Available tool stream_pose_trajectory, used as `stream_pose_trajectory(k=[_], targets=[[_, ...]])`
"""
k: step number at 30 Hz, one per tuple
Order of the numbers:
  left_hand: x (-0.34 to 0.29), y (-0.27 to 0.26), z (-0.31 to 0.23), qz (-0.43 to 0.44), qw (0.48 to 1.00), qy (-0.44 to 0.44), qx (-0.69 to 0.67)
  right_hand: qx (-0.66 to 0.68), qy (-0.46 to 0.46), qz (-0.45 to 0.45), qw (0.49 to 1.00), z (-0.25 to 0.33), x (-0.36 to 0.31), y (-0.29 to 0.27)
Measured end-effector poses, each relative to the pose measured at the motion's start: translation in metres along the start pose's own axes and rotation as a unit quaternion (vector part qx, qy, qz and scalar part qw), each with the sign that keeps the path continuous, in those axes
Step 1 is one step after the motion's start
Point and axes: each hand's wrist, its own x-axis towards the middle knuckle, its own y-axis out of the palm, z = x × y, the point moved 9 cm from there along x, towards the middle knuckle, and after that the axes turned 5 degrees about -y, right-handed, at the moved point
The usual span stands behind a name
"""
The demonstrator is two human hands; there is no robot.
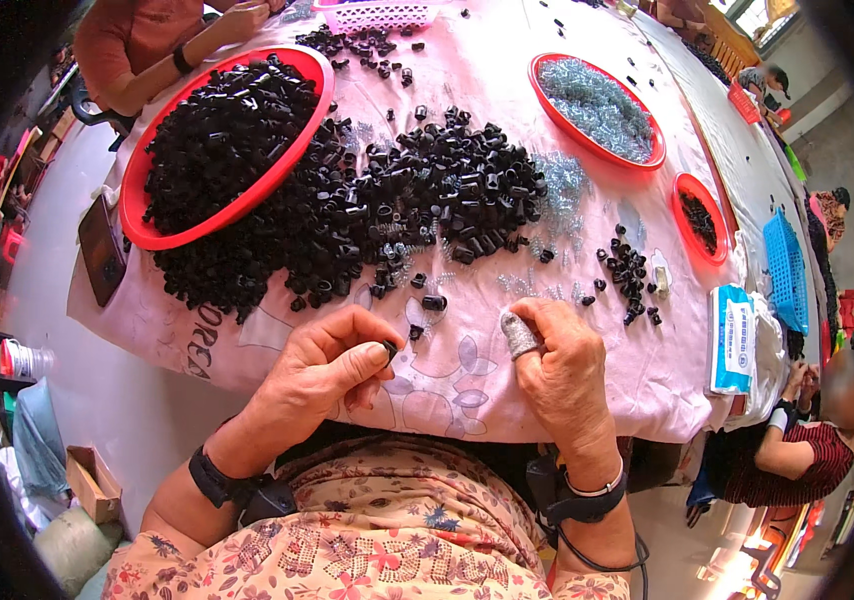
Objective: Assembling small plastic clips with metal rivets by hand at a production table.
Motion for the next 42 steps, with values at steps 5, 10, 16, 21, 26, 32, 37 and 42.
stream_pose_trajectory(k=[5,10,16,21,26,32,37,42], targets=[[0.001,-0.001,-0.001,0.0,1.0,-0.001,0.025,-0.002,-0.016,-0.007,1.0,-0.003,-0.002,0.002],[0.003,-0.006,0.001,-0.002,1.0,0.019,-0.007,0.005,-0.019,-0.005,1.0,0.0,-0.001,0.001],[0.005,-0.009,0.001,-0.001,0.999,0.041,-0.035,0.055,-0.089,0.01,0.995,0.039,-0.002,0.02],[0.005,-0.008,0.002,0.003,0.999,0.041,-0.021,-0.042,-0.155,0.04,0.986,0.057,0.0,0.037],[0.003,-0.005,0.0,0.008,0.999,0.038,-0.001,-0.078,-0.172,0.024,0.982,0.055,-0.002,0.034],[0.005,-0.007,-0.001,0.008,0.999,0.048,-0.007,-0.046,-0.129,0.029,0.99,0.046,-0.001,0.035],[0.005,-0.007,-0.001,0.005,0.999,0.039,0.0,-0.05,-0.15,0.035,0.987,0.051,0.0,0.035],[0.005,-0.006,-0.001,0.007,0.999,0.033,0.011,-0.067,-0.18,0.039,0.981,0.058,0.001,0.041]])
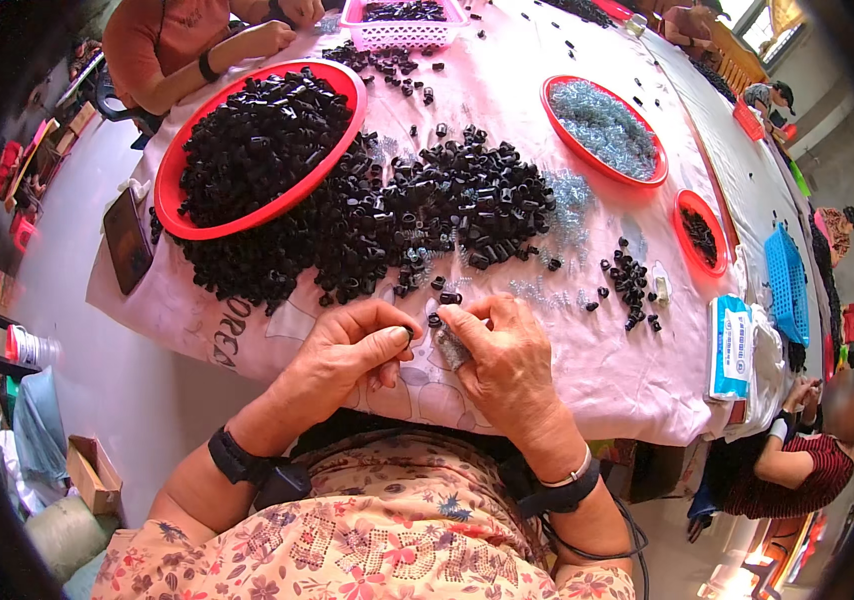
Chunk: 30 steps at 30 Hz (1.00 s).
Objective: Assembling small plastic clips with metal rivets by hand at a production table.
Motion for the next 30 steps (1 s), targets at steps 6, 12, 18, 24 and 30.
stream_pose_trajectory(k=[6,12,18,24,30], targets=[[0.0,-0.001,0.001,0.002,1.0,-0.004,-0.001,0.006,0.003,-0.003,1.0,0.0,-0.002,-0.001],[0.0,-0.002,0.003,0.001,1.0,-0.016,-0.015,0.038,0.061,0.042,0.997,-0.01,-0.011,-0.004],[0.0,-0.002,0.001,-0.003,1.0,-0.018,0.014,0.04,0.038,0.028,0.998,-0.009,-0.011,-0.009],[0.001,-0.003,0.003,-0.003,1.0,-0.026,-0.002,0.057,0.061,0.026,0.996,-0.017,-0.014,-0.011],[0.001,0.001,0.003,-0.003,0.999,-0.044,0.021,0.095,0.089,-0.008,0.991,-0.022,-0.013,-0.014]])
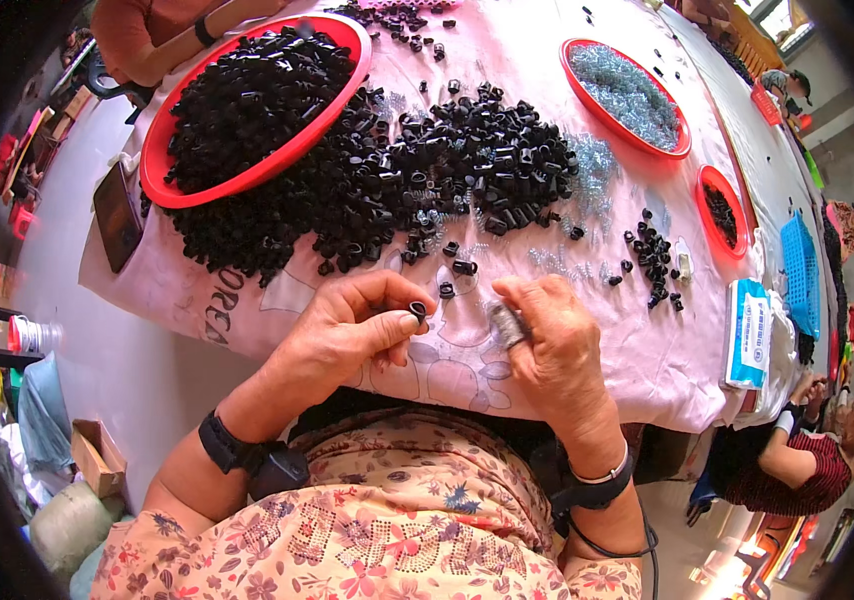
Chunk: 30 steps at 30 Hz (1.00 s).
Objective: Assembling small plastic clips with metal rivets by hand at a production table.
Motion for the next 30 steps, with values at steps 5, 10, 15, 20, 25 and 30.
stream_pose_trajectory(k=[5,10,15,20,25,30], targets=[[-0.001,0.004,-0.001,0.015,1.0,0.013,0.004,-0.094,-0.053,0.03,0.994,0.017,0.005,0.013],[-0.002,0.003,-0.002,0.009,1.0,0.016,0.011,-0.139,-0.074,0.032,0.987,0.023,0.002,0.016],[-0.003,0.002,-0.002,0.003,1.0,0.014,0.016,-0.06,-0.019,0.052,0.997,0.015,0.0,0.013],[-0.004,0.006,-0.005,0.02,0.999,0.031,0.025,0.159,0.106,0.013,0.982,0.003,-0.009,0.016],[-0.003,0.008,-0.001,0.02,0.999,0.027,0.033,0.394,0.135,-0.034,0.909,0.009,-0.013,0.028],[-0.005,0.009,-0.006,0.009,0.997,0.038,0.06,0.365,0.117,-0.03,0.923,0.009,-0.012,0.028]])
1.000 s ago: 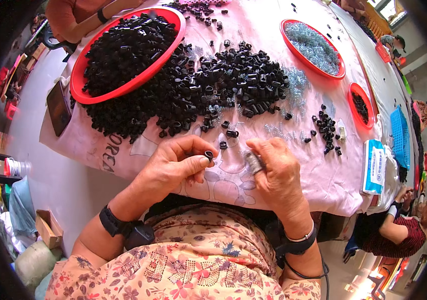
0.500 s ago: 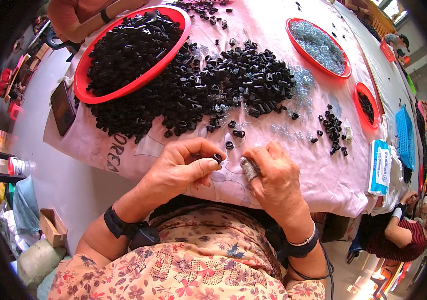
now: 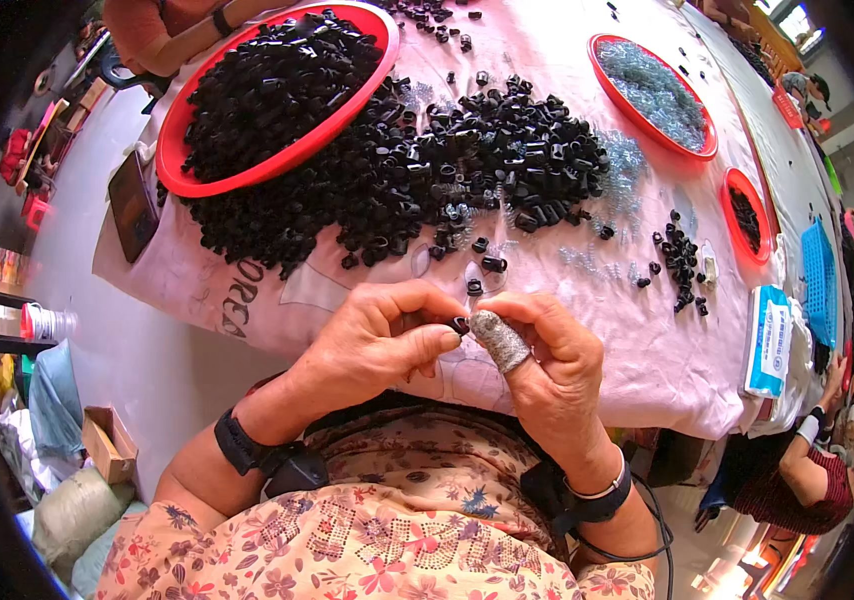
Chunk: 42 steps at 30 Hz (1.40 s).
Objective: Assembling small plastic clips with metal rivets by hand at a production table.
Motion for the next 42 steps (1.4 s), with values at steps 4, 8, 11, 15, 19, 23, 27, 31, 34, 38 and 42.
stream_pose_trajectory(k=[4,8,11,15,19,23,27,31,34,38,42], targets=[[0.0,0.003,-0.001,0.003,1.0,0.006,0.017,-0.009,-0.013,0.002,1.0,0.0,0.001,0.0],[-0.001,0.002,-0.002,-0.003,1.0,0.018,0.024,-0.006,-0.017,0.001,1.0,0.002,0.0,0.001],[-0.001,0.002,-0.003,0.0,0.999,0.019,0.032,-0.08,-0.033,0.011,0.996,0.005,0.0,0.001],[-0.001,0.002,-0.002,-0.005,0.999,0.008,0.039,-0.195,-0.131,0.037,0.971,0.025,0.004,0.007],[0.0,-0.001,-0.001,-0.01,0.999,0.022,0.04,-0.275,-0.191,0.057,0.941,0.04,0.003,0.017],[0.002,-0.002,0.002,-0.004,1.0,0.023,0.014,-0.275,-0.189,0.055,0.941,0.04,0.001,0.019],[0.001,-0.003,0.003,0.005,1.0,0.012,-0.021,-0.271,-0.185,0.049,0.943,0.037,0.002,0.015],[0.0,-0.008,0.0,-0.018,0.999,0.003,-0.037,-0.278,-0.18,0.047,0.942,0.034,0.001,0.016],[0.0,-0.017,-0.003,-0.051,0.997,0.019,-0.061,-0.323,-0.157,0.028,0.933,0.025,0.006,0.01],[0.0,-0.023,-0.004,-0.067,0.992,0.031,-0.101,-0.351,-0.128,0.027,0.927,0.014,0.012,0.012],[0.001,-0.022,-0.003,-0.06,0.993,0.033,-0.101,-0.452,-0.127,0.067,0.88,0.008,0.013,0.019]])
